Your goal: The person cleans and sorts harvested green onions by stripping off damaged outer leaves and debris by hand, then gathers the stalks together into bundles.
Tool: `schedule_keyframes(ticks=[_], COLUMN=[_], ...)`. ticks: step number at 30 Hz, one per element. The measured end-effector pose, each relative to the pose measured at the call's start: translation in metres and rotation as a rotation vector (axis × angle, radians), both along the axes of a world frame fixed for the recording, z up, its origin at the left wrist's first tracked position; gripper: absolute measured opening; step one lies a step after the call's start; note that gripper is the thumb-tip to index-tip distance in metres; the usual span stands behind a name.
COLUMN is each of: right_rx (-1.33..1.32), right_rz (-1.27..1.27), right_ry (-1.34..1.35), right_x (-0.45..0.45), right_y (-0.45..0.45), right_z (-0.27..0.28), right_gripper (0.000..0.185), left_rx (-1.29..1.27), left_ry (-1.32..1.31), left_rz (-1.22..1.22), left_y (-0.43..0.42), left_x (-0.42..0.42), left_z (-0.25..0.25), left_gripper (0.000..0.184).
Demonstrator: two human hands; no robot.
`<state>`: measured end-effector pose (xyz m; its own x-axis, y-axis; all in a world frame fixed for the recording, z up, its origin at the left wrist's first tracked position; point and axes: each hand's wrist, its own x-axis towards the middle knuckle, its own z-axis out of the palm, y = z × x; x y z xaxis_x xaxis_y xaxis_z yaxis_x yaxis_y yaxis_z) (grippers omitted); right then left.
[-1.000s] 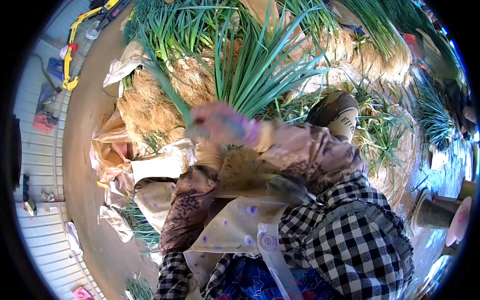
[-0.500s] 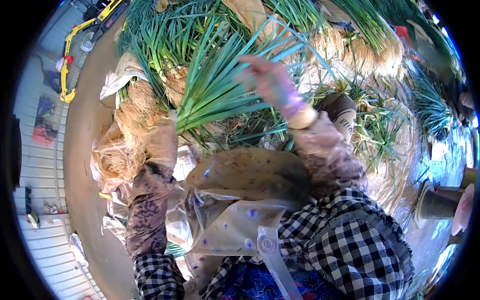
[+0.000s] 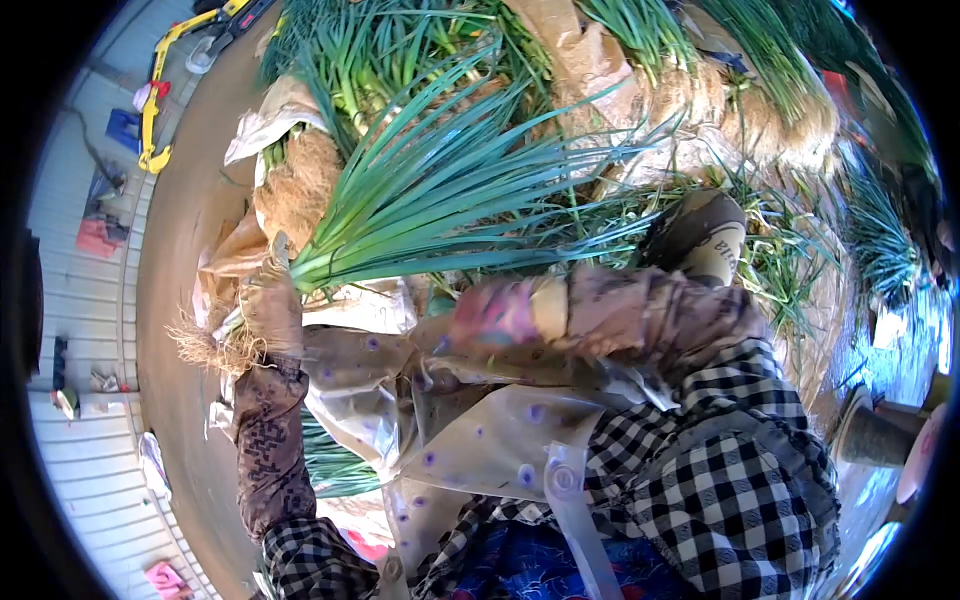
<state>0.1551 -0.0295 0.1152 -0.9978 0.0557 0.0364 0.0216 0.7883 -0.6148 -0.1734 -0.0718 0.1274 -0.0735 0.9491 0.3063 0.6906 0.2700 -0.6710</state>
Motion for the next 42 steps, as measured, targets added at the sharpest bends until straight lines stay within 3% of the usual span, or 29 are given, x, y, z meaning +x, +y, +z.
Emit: schedule_keyframes(ticks=[1, 2, 4, 6, 7, 9, 12, 15, 18, 20, 21, 22, 25, 27, 30, 33, 35, 37, 38, 41, 42], right_rx=[0.265, 0.299, -0.642, -0.005, 0.144, 0.444, 0.360, 0.457, 0.027, 0.002, 0.159, 0.321, 0.794, 0.437, 0.396, 0.568, 0.213, 0.076, 0.118, 0.026, 0.050], right_rz=[-0.021, -0.138, -0.329, -0.394, -0.390, -0.387, -0.319, -0.407, -0.469, -0.472, -0.448, -0.423, -0.335, -0.423, -0.368, -0.294, -0.443, -0.426, -0.355, -0.346, -0.410], right_ry=[-0.143, -0.402, 0.225, 0.305, 0.373, 0.508, 0.490, 0.497, 0.483, 0.217, 0.166, 0.116, -0.044, 0.138, 0.651, 0.777, 0.255, 0.007, 0.024, -0.162, -0.303], right_x=[0.008, 0.000, -0.010, -0.037, -0.057, -0.089, -0.111, -0.089, -0.034, 0.011, 0.037, 0.065, 0.122, 0.062, -0.021, -0.087, -0.095, -0.094, -0.086, -0.035, -0.017], right_y=[0.016, 0.027, 0.051, 0.054, 0.056, 0.060, 0.060, 0.038, 0.041, 0.073, 0.087, 0.102, 0.133, 0.115, 0.098, 0.075, 0.047, 0.046, 0.062, 0.096, 0.106], right_z=[0.004, 0.037, 0.023, 0.069, 0.069, 0.057, 0.038, 0.043, 0.059, 0.045, 0.031, 0.010, -0.036, 0.028, 0.067, 0.078, 0.091, 0.082, 0.056, 0.035, 0.032], right_gripper=[0.021, 0.024, 0.030, 0.033, 0.031, 0.025, 0.015, 0.005, 0.007, 0.007, 0.006, 0.007, 0.018, 0.023, 0.021, 0.028, 0.027, 0.027, 0.027, 0.028, 0.029], left_rx=[0.089, 0.179, 0.155, 0.128, 0.115, 0.171, 0.167, 0.201, 0.145, 0.217, 0.270, 0.289, 0.174, 0.122, 0.289, 0.349, 0.298, 0.250, 0.122, -0.028, -0.047], left_ry=[-0.011, -0.022, 0.043, 0.026, -0.022, -0.066, -0.117, 0.025, 0.126, 0.053, -0.023, 0.060, 0.122, 0.136, -0.049, -0.196, -0.117, -0.041, 0.241, 0.404, 0.155], left_rz=[-0.033, -0.069, -0.050, 0.012, 0.063, -0.057, -0.083, -0.008, -0.005, 0.069, 0.124, -0.005, 0.011, -0.046, -0.266, -0.538, -0.546, -0.545, -0.459, -0.128, -0.025], left_y=[-0.003, -0.004, -0.006, -0.007, -0.006, -0.003, -0.004, -0.010, -0.022, -0.024, -0.023, -0.023, -0.027, -0.025, -0.018, -0.013, -0.015, -0.019, -0.026, -0.044, -0.052], left_x=[-0.011, -0.024, -0.012, -0.006, -0.008, -0.018, -0.019, -0.027, -0.028, -0.056, -0.082, -0.071, -0.023, -0.006, 0.026, 0.049, 0.046, 0.033, 0.022, -0.027, -0.069], left_z=[-0.003, -0.010, 0.004, 0.006, -0.001, -0.007, -0.007, -0.017, -0.005, -0.032, -0.058, -0.037, -0.001, 0.014, 0.035, 0.062, 0.069, 0.073, 0.078, 0.075, 0.060], left_gripper=[0.026, 0.026, 0.027, 0.030, 0.032, 0.030, 0.030, 0.037, 0.043, 0.047, 0.049, 0.049, 0.041, 0.033, 0.024, 0.039, 0.031, 0.022, 0.031, 0.047, 0.051])
